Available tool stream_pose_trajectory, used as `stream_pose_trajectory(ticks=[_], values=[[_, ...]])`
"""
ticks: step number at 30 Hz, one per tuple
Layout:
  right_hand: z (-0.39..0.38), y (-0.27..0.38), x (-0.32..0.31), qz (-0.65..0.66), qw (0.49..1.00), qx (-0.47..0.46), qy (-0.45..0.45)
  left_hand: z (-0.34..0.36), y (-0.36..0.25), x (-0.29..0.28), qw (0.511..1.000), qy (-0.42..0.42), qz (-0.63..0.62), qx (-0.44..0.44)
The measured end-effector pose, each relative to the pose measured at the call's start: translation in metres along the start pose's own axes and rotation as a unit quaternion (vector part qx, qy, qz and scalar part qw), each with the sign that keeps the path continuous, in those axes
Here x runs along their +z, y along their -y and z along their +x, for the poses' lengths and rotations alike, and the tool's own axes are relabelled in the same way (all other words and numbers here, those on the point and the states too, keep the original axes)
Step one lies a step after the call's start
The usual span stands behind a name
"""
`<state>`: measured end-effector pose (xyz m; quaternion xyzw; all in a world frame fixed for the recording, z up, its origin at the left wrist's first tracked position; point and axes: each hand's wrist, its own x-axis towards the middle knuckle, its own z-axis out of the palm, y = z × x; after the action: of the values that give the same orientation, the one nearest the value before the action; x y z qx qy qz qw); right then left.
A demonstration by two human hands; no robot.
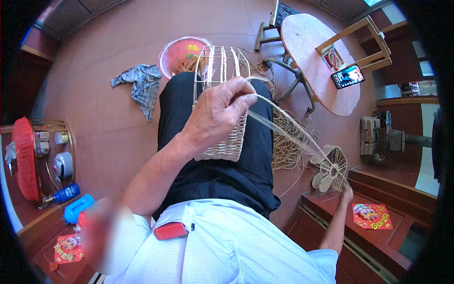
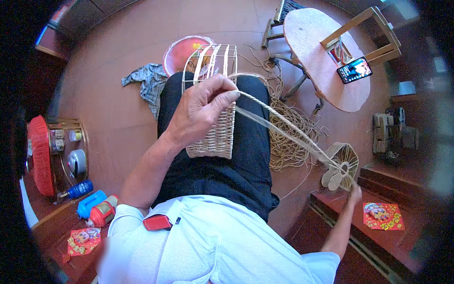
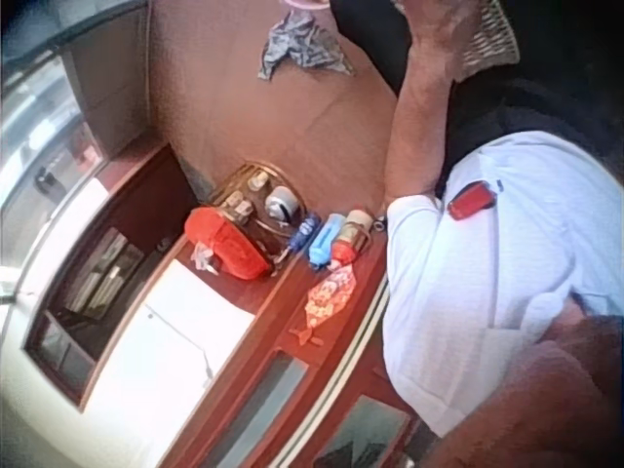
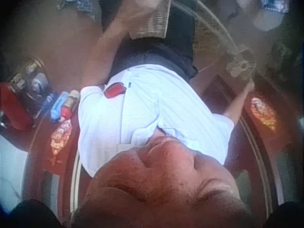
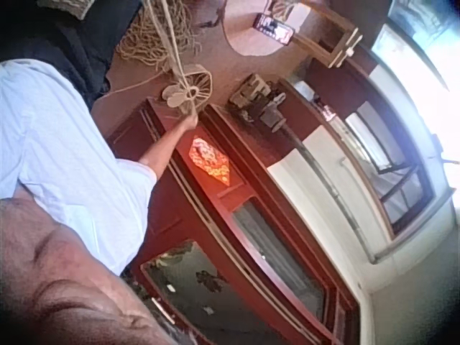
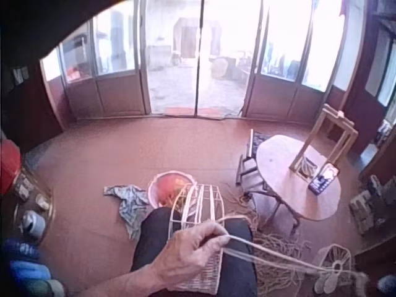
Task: The person is weaving a wicker basket using long thin strips of plant material.
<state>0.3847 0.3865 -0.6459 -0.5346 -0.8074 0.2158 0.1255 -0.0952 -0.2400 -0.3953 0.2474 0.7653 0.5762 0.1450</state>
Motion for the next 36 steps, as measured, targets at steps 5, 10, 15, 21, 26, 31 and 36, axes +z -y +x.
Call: stream_pose_trajectory(ticks=[5, 10, 15, 21, 26, 31, 36], values=[[0.026, -0.125, -0.137, -0.038, 0.95, 0.267, -0.155, -0.012, 0.028, -0.03, 0.998, -0.042, -0.038, -0.027], [0.018, -0.095, -0.122, -0.021, 0.996, 0.082, -0.015, -0.016, 0.02, -0.028, 0.998, -0.059, 0.026, -0.007], [-0.061, 0.169, 0.024, 0.092, 0.967, -0.169, 0.167, -0.011, 0.003, -0.015, 0.994, -0.066, 0.092, -0.005], [-0.239, 0.509, 0.054, 0.251, 0.881, -0.285, 0.281, -0.014, 0.007, -0.021, 0.992, -0.085, 0.093, -0.012], [-0.254, 0.54, 0.112, 0.265, 0.839, -0.366, 0.303, -0.013, 0.008, -0.018, 0.991, -0.077, 0.112, -0.012], [-0.221, 0.51, 0.093, 0.265, 0.879, -0.322, 0.23, -0.019, 0.015, -0.016, 0.986, -0.099, 0.129, 0.042], [-0.133, 0.418, 0.064, -0.072, 0.961, -0.241, 0.118, -0.02, 0.016, -0.015, 0.987, -0.108, 0.115, 0.038]])
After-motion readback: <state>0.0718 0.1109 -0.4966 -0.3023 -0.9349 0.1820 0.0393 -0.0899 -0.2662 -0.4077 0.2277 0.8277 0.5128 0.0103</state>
